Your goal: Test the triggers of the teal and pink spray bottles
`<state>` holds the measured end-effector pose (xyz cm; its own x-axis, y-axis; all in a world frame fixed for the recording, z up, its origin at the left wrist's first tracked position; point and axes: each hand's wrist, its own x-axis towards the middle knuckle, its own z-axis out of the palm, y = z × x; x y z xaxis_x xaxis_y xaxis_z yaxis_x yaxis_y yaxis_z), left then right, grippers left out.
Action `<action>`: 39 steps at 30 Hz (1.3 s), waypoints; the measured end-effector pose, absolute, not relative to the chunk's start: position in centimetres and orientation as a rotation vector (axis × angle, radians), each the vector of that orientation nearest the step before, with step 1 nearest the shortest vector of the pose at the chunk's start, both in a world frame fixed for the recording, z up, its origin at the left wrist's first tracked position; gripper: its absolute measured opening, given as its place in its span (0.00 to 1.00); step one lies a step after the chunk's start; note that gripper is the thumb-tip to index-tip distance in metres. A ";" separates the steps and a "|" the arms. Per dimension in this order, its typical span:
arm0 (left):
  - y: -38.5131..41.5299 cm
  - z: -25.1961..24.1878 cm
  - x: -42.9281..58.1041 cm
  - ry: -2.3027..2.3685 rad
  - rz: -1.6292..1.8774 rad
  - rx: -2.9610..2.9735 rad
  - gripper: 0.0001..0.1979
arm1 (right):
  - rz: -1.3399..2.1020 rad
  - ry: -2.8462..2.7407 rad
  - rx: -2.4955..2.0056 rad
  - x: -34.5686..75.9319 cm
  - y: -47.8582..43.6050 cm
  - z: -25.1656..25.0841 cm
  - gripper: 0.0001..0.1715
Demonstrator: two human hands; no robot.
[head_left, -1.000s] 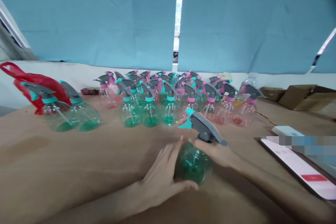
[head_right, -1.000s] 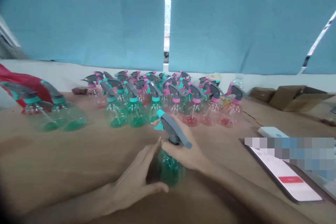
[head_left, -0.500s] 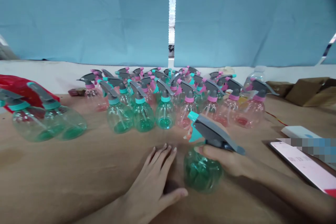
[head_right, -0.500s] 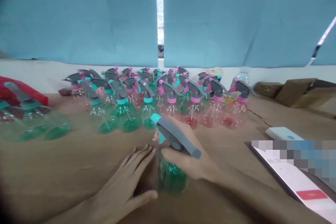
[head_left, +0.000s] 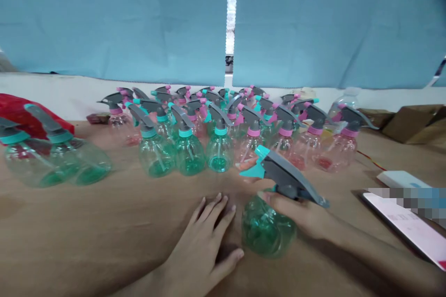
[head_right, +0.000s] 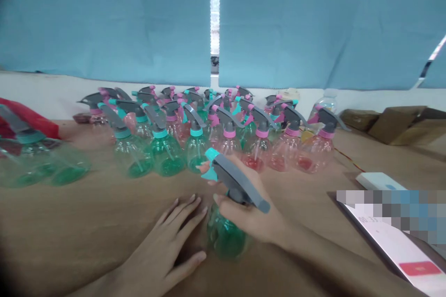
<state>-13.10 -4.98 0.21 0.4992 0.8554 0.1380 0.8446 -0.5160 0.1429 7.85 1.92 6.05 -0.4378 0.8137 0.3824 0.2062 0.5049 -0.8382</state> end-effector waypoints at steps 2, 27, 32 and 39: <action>-4.9 0.2 -13.1 1.522 0.253 2.693 0.30 | 0.999 -1.897 -0.780 7.7 1.9 6.2 0.11; -4.9 0.1 -13.2 1.523 0.259 2.725 0.31 | 1.048 -1.898 -0.783 7.4 1.9 6.8 0.20; -5.0 0.1 -13.2 1.519 0.284 2.714 0.30 | 1.043 -1.903 -0.766 7.5 1.9 6.8 0.20; -4.9 0.2 -13.1 1.525 0.252 2.716 0.30 | 1.033 -1.914 -0.694 7.7 2.2 6.5 0.23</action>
